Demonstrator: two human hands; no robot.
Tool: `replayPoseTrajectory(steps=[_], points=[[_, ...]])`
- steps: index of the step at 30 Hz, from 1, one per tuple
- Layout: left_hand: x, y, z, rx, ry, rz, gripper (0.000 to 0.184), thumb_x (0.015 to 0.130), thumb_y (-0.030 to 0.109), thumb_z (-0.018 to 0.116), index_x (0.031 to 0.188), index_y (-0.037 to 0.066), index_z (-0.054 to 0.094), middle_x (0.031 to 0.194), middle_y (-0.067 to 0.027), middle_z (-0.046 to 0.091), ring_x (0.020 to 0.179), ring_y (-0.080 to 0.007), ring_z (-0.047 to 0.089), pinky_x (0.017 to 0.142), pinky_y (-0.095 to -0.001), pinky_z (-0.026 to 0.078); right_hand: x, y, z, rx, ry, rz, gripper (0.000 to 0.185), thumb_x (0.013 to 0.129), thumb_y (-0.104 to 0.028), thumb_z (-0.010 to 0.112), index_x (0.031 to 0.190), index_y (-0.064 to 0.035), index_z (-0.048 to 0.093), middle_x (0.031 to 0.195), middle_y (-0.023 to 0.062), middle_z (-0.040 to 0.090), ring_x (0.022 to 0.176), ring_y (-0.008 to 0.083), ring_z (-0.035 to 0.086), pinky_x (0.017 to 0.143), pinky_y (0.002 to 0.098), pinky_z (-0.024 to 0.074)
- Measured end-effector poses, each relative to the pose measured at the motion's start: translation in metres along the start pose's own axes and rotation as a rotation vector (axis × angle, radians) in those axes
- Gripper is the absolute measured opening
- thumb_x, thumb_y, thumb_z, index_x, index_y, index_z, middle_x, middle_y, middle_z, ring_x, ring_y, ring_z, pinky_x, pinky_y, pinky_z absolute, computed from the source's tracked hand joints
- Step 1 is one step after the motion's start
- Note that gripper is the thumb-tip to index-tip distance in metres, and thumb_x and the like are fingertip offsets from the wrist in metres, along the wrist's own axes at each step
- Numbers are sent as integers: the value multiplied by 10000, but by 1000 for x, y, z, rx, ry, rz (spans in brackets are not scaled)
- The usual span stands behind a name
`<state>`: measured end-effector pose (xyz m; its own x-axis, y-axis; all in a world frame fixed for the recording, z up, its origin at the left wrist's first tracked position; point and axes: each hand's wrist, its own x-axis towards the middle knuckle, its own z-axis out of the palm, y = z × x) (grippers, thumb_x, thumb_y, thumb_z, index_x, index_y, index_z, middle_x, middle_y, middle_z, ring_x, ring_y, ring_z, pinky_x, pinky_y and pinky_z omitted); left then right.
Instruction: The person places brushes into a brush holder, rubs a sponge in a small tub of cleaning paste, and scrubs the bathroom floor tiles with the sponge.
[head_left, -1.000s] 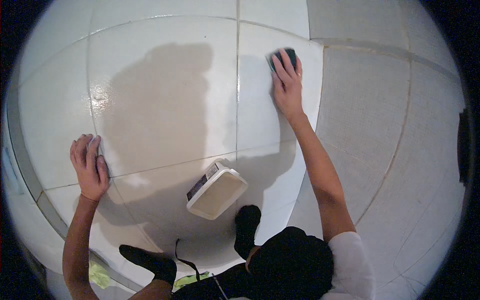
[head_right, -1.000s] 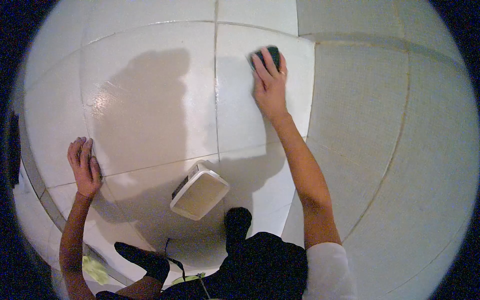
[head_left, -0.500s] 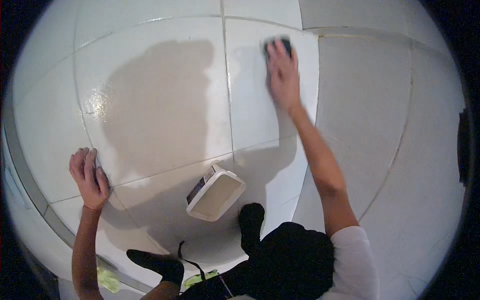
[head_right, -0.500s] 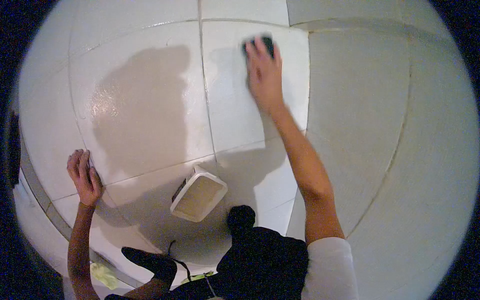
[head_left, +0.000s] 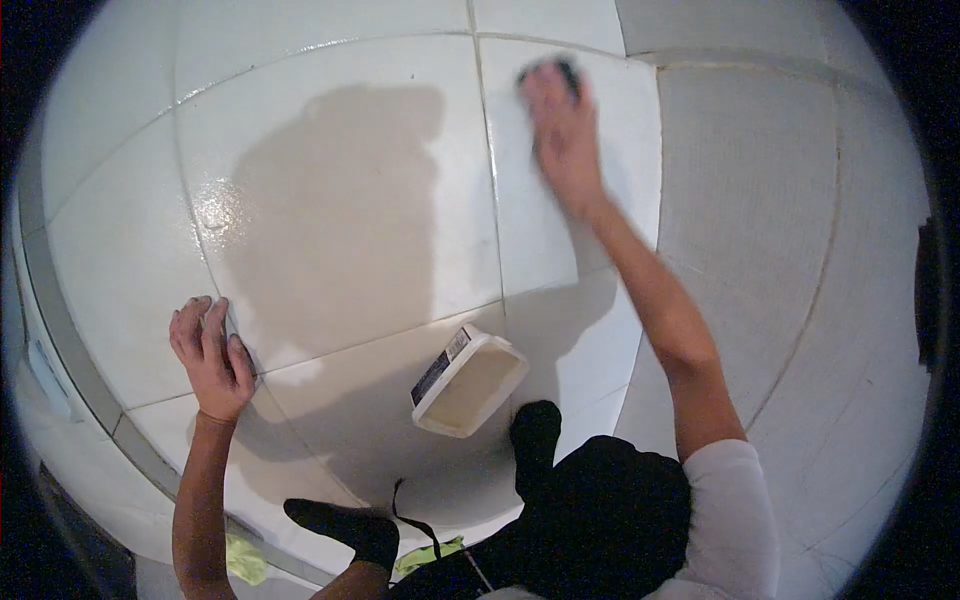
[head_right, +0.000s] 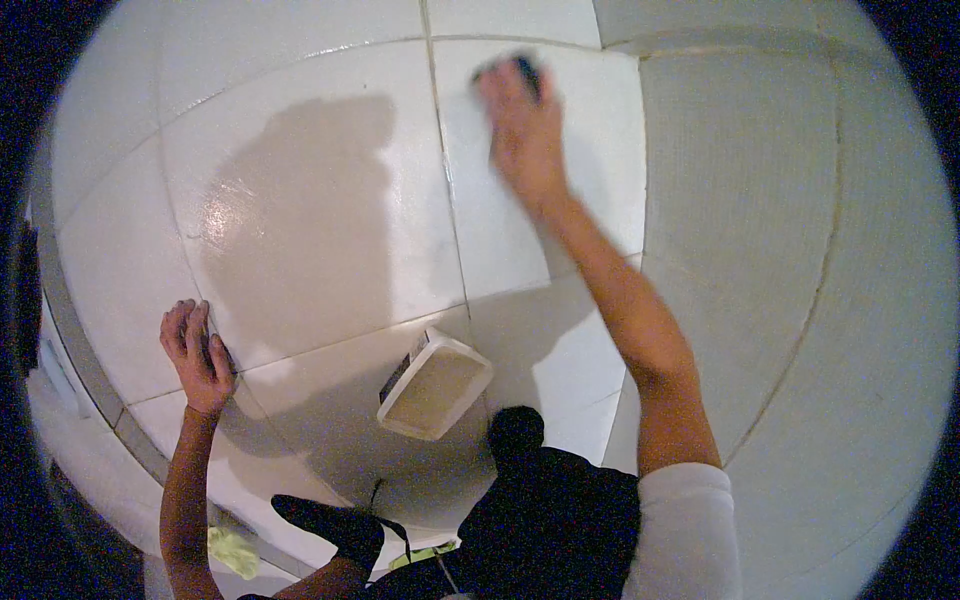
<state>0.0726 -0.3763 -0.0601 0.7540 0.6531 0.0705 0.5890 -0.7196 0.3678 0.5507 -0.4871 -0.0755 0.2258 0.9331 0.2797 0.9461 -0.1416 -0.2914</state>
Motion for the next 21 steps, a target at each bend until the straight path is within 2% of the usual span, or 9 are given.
replayPoseTrajectory(steps=[4,7,9,10,11,12,16,19,21], points=[[-1,-3,1,8,-30,7,433,816,116,504,1241,38,515,1259,-183,463,1226,-359,404,1080,-542,226,-114,-18,-46,127,-417,-243,360,952,-162,419,1273,-103,570,1410,121,458,1352,338,336,1134,509,161],[1,0,0,3,-41,1,428,813,116,505,1234,38,519,1254,-181,462,1222,-359,405,1079,-541,230,-87,56,-55,18,-214,-51,416,991,-243,358,1319,-34,506,1403,181,446,1351,311,359,1147,502,137],[2,1,-1,-3,-31,-2,425,813,117,504,1231,37,520,1251,-180,463,1220,-359,406,1079,-541,231,-37,65,-42,-169,-74,349,433,982,-164,320,1372,-17,434,1451,181,380,1380,296,303,1161,446,83],[2,1,-1,-2,-20,-4,425,812,118,502,1229,36,521,1245,-180,465,1219,-360,406,1079,-542,230,-15,68,-17,-197,-30,371,431,967,-122,325,1368,-5,434,1469,173,355,1386,287,285,1157,454,93],[3,2,0,-3,-12,-4,425,812,119,501,1227,34,522,1240,-180,467,1217,-362,406,1079,-543,229,7,52,11,-1,75,239,441,946,-104,344,1365,-1,433,1460,166,370,1381,290,290,1153,459,111],[3,3,0,-1,-12,4,425,812,119,501,1227,34,522,1240,-180,467,1217,-362,406,1079,-543,229,19,16,41,-182,72,86,484,901,-70,391,1382,-20,410,1461,161,368,1372,301,303,1145,486,122],[-2,2,2,17,-5,0,433,807,118,502,1231,31,518,1243,-189,469,1217,-368,405,1075,-546,231,16,-136,40,89,-272,-350,515,872,-131,457,1384,-87,419,1465,139,357,1364,394,284,1130,534,153],[2,1,2,31,-12,5,435,807,119,500,1233,30,514,1246,-193,471,1218,-370,406,1073,-548,233,-7,-64,18,146,-230,-230,489,822,-61,516,1306,-133,520,1389,142,460,1340,364,332,1117,527,212],[-1,4,2,25,-19,-17,436,808,121,498,1234,29,511,1247,-194,471,1217,-371,407,1073,-549,234,-5,-11,-17,13,-164,-70,395,928,-72,424,1307,-125,525,1421,128,433,1344,383,311,1114,526,212]])
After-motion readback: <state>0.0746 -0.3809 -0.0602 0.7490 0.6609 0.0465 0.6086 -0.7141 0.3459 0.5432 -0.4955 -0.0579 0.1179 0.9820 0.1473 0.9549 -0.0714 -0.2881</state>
